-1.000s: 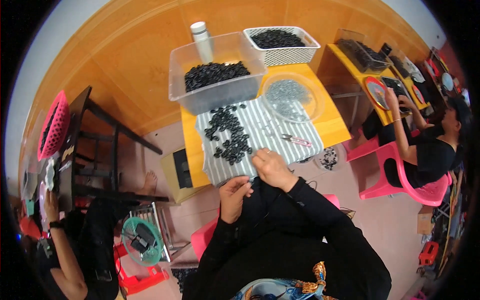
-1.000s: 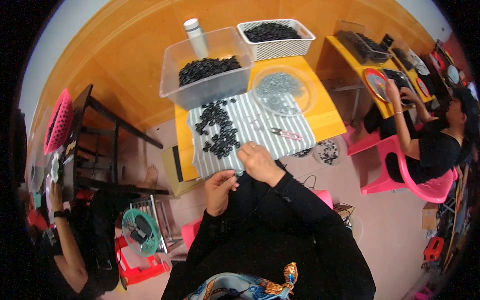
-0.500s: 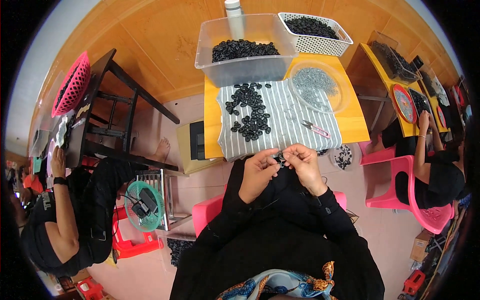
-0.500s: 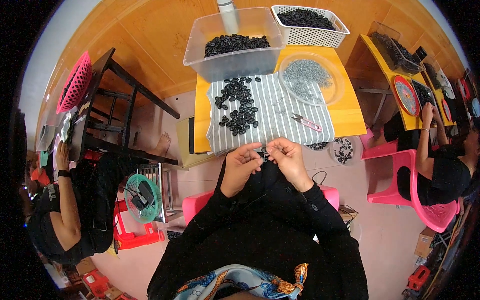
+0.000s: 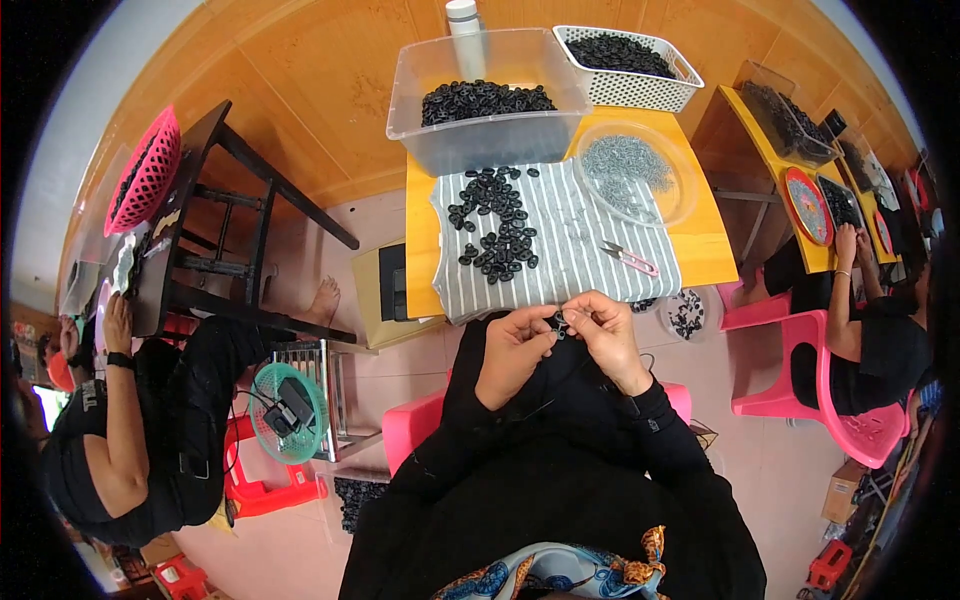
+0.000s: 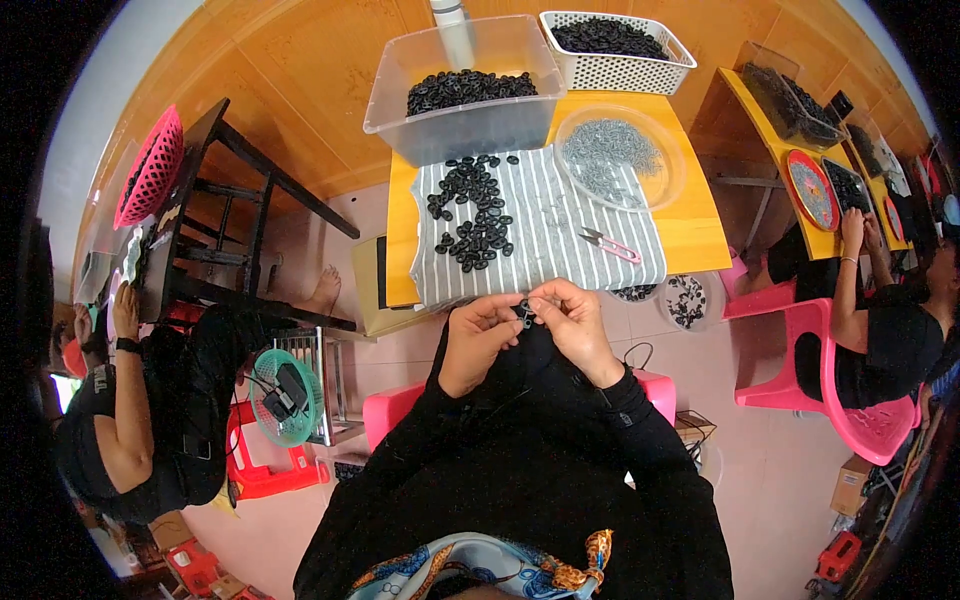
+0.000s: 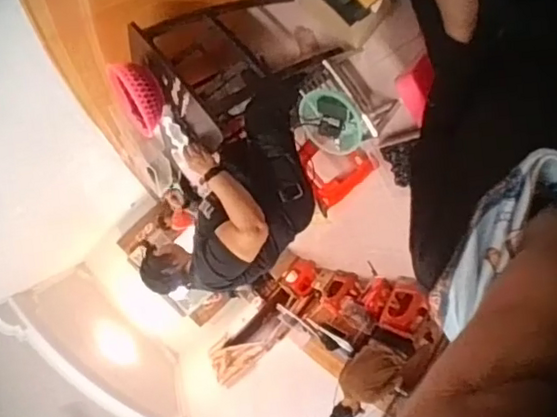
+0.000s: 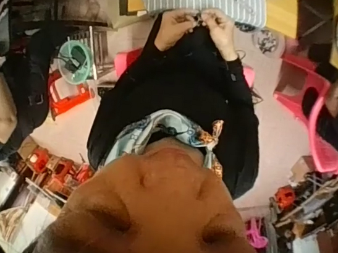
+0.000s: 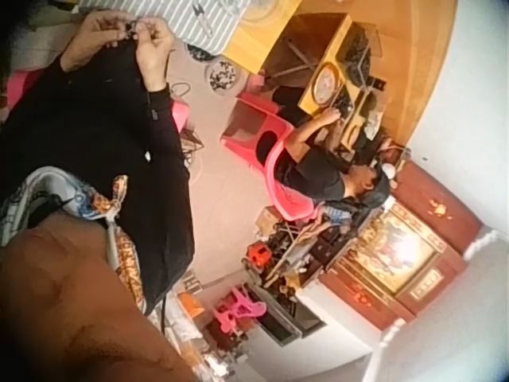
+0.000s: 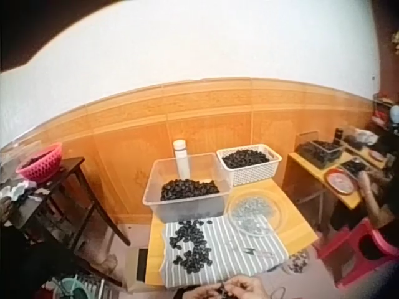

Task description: Sorting and inspecting small black plastic or rubber components at a workstation.

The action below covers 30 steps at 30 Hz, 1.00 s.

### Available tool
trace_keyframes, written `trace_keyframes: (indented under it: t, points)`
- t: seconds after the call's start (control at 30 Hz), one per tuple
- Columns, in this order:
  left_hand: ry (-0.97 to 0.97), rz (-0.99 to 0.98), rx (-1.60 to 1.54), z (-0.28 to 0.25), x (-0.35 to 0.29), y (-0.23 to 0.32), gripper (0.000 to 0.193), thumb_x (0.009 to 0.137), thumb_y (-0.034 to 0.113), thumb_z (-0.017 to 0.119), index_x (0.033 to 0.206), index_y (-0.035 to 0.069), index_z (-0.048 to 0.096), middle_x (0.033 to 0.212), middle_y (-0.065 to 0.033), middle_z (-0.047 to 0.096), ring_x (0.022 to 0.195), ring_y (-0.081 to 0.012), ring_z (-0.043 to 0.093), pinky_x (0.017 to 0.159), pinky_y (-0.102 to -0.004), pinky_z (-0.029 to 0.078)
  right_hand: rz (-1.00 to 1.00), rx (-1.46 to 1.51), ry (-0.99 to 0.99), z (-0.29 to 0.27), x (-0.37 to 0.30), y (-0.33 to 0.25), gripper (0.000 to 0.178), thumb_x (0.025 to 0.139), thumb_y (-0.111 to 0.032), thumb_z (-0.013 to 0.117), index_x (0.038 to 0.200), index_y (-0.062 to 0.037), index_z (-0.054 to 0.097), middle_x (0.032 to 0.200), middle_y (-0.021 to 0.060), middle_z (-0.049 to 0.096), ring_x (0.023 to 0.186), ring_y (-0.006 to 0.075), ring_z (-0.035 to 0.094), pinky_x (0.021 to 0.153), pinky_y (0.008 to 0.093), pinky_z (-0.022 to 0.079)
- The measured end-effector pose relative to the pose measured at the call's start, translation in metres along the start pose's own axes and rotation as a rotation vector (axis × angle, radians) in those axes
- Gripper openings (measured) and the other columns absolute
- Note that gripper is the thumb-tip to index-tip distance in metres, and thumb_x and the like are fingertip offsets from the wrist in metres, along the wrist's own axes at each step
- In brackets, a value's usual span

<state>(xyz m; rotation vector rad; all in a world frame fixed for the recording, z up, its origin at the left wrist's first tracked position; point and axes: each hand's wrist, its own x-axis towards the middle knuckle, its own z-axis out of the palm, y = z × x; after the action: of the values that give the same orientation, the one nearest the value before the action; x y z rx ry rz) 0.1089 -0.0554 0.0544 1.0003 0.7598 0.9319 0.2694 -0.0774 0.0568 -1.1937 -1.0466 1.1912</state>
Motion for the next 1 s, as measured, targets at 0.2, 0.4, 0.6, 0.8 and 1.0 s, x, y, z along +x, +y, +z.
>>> trace_keyframes:
  t: [0.2, 0.4, 0.6, 0.8, 1.0]
  points:
    - [0.034, 0.004, -0.017, 0.0, 0.003, -0.003, 0.027, 0.078, -0.005, 0.061, 0.104, -0.002, 0.064, 0.076, -0.0006, 0.061, 0.062, -0.005, 0.054, 0.056, -0.0178, 0.044, -0.011, -0.007, -0.032, 0.002, 0.0, -0.005, 0.005, 0.086, -0.001, 0.06, 0.089, -0.0005, 0.064, 0.074, -0.0026, 0.06, 0.066, 0.0028, 0.051, 0.06, 0.0179, 0.041]
    - [0.067, 0.008, -0.048, 0.0, 0.002, -0.007, 0.024, 0.079, -0.004, 0.062, 0.103, -0.002, 0.065, 0.076, -0.001, 0.062, 0.062, -0.0056, 0.055, 0.055, -0.0177, 0.043, -0.056, -0.048, -0.064, 0.002, -0.004, -0.002, 0.009, 0.085, 0.002, 0.06, 0.093, -0.001, 0.064, 0.076, -0.0023, 0.059, 0.067, 0.0033, 0.05, 0.06, 0.0183, 0.04]
    - [0.067, 0.09, -0.121, 0.005, -0.003, -0.005, 0.026, 0.081, -0.004, 0.062, 0.106, -0.001, 0.064, 0.078, -0.0021, 0.061, 0.065, -0.0064, 0.055, 0.058, -0.0185, 0.044, -0.268, -0.149, -0.11, 0.002, -0.01, -0.01, 0.024, 0.077, 0.005, 0.065, 0.1, -0.0008, 0.063, 0.081, 0.0027, 0.056, 0.07, 0.008, 0.052, 0.064, 0.0201, 0.042]
    - [0.019, 0.255, 0.091, 0.01, -0.007, 0.005, 0.026, 0.084, -0.004, 0.059, 0.11, -0.001, 0.063, 0.085, -0.0049, 0.059, 0.068, -0.0083, 0.055, 0.06, -0.0201, 0.045, -0.36, -0.183, -0.071, 0.003, -0.013, -0.018, 0.026, 0.076, 0.006, 0.065, 0.101, 0.0, 0.062, 0.08, 0.0046, 0.056, 0.07, 0.0111, 0.053, 0.064, 0.0218, 0.043]
    - [0.023, 0.381, 0.269, 0.014, -0.01, 0.011, 0.023, 0.086, -0.004, 0.058, 0.109, -0.004, 0.061, 0.088, -0.0052, 0.056, 0.071, -0.0094, 0.055, 0.062, -0.0202, 0.045, -0.385, -0.144, 0.007, 0.016, -0.02, -0.028, 0.022, 0.079, 0.006, 0.062, 0.101, 0.0032, 0.061, 0.082, 0.0072, 0.057, 0.071, 0.013, 0.056, 0.063, 0.024, 0.046]
